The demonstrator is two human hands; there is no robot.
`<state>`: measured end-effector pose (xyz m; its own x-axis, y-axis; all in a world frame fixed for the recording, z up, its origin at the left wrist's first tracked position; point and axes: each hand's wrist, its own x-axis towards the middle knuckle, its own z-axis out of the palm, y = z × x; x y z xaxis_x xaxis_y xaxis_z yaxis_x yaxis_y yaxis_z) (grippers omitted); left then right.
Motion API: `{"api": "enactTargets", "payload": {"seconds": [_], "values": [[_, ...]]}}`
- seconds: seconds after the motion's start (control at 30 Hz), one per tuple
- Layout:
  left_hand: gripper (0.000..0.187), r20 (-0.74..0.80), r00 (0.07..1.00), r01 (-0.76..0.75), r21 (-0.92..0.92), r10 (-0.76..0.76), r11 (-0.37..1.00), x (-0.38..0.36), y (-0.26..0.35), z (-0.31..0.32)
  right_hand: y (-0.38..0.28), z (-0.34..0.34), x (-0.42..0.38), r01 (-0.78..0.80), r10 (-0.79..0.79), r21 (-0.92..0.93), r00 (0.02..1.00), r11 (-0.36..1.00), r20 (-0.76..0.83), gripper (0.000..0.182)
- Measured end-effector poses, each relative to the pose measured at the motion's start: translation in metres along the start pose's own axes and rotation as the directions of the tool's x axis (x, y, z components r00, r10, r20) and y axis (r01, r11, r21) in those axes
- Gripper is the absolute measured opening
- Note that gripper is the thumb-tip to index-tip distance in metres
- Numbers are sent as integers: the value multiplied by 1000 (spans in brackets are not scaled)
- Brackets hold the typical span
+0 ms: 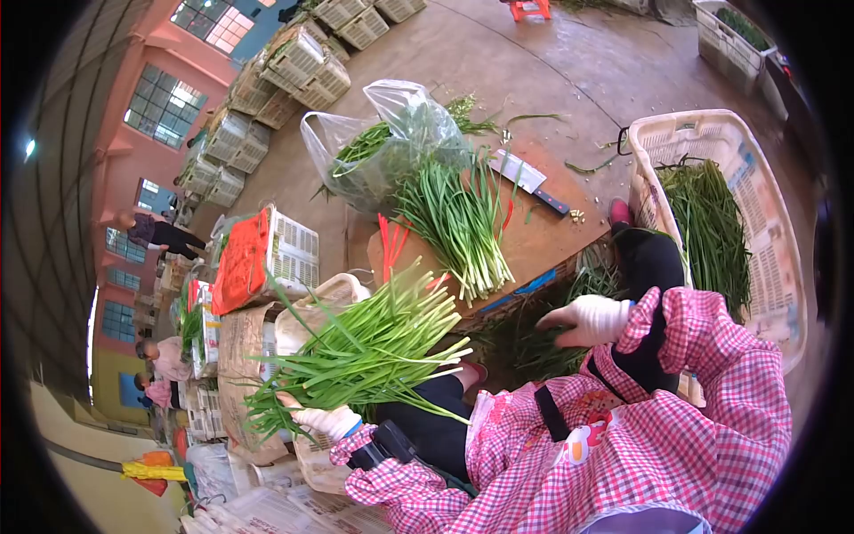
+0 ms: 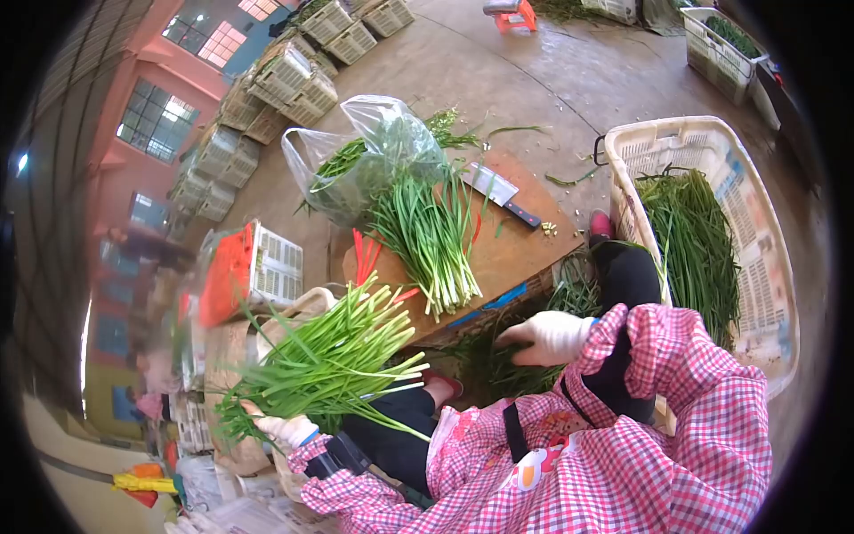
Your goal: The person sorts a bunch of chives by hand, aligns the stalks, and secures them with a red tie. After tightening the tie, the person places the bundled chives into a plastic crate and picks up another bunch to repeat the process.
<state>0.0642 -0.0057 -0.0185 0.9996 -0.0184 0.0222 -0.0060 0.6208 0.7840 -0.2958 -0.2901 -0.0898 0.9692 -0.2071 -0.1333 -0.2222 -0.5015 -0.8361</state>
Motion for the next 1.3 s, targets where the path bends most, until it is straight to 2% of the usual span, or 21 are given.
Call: {"api": "enactTargets", "payload": {"seconds": [0.03, 0.07, 0.1, 0.23, 0.27, 0.37, 0.4, 0.5, 0.53, 0.57, 0.63, 0.67, 0.77, 0.8, 1.0, 1.1, 1.17, 1.2, 1.23, 1.27, 1.3], "values": [[54, 5, 1000, 3, -1, -3, 1000, 0, -1, 0, 3, 17, 13, 81, -66, 351, 996, 933, -54, 39], [54, 19, 1000, -2, -22, 2, 1000, -2, -2, 0, -29, 7, 19, -320, 217, 674, 947, 666, 235, 36], [54, 32, 999, -6, -41, 8, 999, -3, -2, 0, -39, 14, 27, -295, 216, 813, 953, 502, 212, 38], [51, 143, 988, -45, -52, 52, 998, -17, 1, 14, -35, 62, 77, -230, -63, 958, 973, -171, 222, 38], [50, 166, 977, -133, -7, 132, 991, -18, 0, 15, -56, 61, 80, -271, 35, 919, 956, -285, 292, 32], [47, 144, 974, -192, 103, 176, 976, -42, 0, 35, -71, 72, 95, -312, -118, 907, 950, -281, 290, 20], [43, 302, 952, -30, -49, 43, 998, -40, 7, 35, -78, 70, 94, -284, -86, 919, 959, -274, 271, 23], [41, 477, 878, 40, -114, 20, 993, -37, 5, 40, -69, 78, 100, -225, -81, 948, 974, -224, 212, 24], [39, 352, 921, -202, 69, 165, 977, -43, -1, 46, -66, 80, 101, -192, -51, 965, 981, -181, 186, 25], [39, 355, 920, -202, 69, 165, 977, -42, -2, 47, -65, 81, 99, -190, -51, 965, 982, -182, 183, 25], [39, 327, 945, 48, -92, -15, 995, -39, -4, 42, -64, 80, 92, -147, 37, 989, 989, 12, 147, 27], [41, 391, 917, 134, -119, -78, 984, -39, -5, 39, -65, 80, 87, -121, 20, 993, 992, -19, 121, 30], [43, 340, 936, 148, -141, -93, 979, -33, -18, 32, -56, 79, 69, -96, -179, 989, 981, -114, 74, 31], [42, 342, 937, 102, -83, -68, 991, -32, -20, 32, -43, 86, 68, -70, -248, 997, 967, -36, 59, 31], [37, 405, 890, 276, -114, -209, 954, -44, -26, 50, -35, 39, 34, -319, -235, 887, 883, 334, 406, 35], [36, 429, 880, 254, -58, -206, 965, -53, -26, 57, -19, 11, 29, -420, -93, 621, 776, 662, 624, 20], [36, 402, 894, 269, -129, -198, 955, -41, -26, 49, 0, 11, 13, -503, -14, 595, 756, 627, 654, 18], [36, 393, 901, 266, -170, -182, 949, -32, -27, 40, 6, 4, 6, -442, 59, 446, 759, 778, 649, 18], [36, 394, 902, 263, -174, -177, 949, -27, -28, 34, 11, -3, 0, -368, 127, 270, 767, 890, 629, 20], [36, 336, 941, 71, -91, -36, 993, -24, -28, 29, 25, -1, -10, -170, 196, -99, 818, 980, 540, 22], [36, 289, 950, -121, 7, 114, 993, -22, -25, 26, 41, 1, -19, 16, 213, -468, 876, 883, 432, 24]]}}
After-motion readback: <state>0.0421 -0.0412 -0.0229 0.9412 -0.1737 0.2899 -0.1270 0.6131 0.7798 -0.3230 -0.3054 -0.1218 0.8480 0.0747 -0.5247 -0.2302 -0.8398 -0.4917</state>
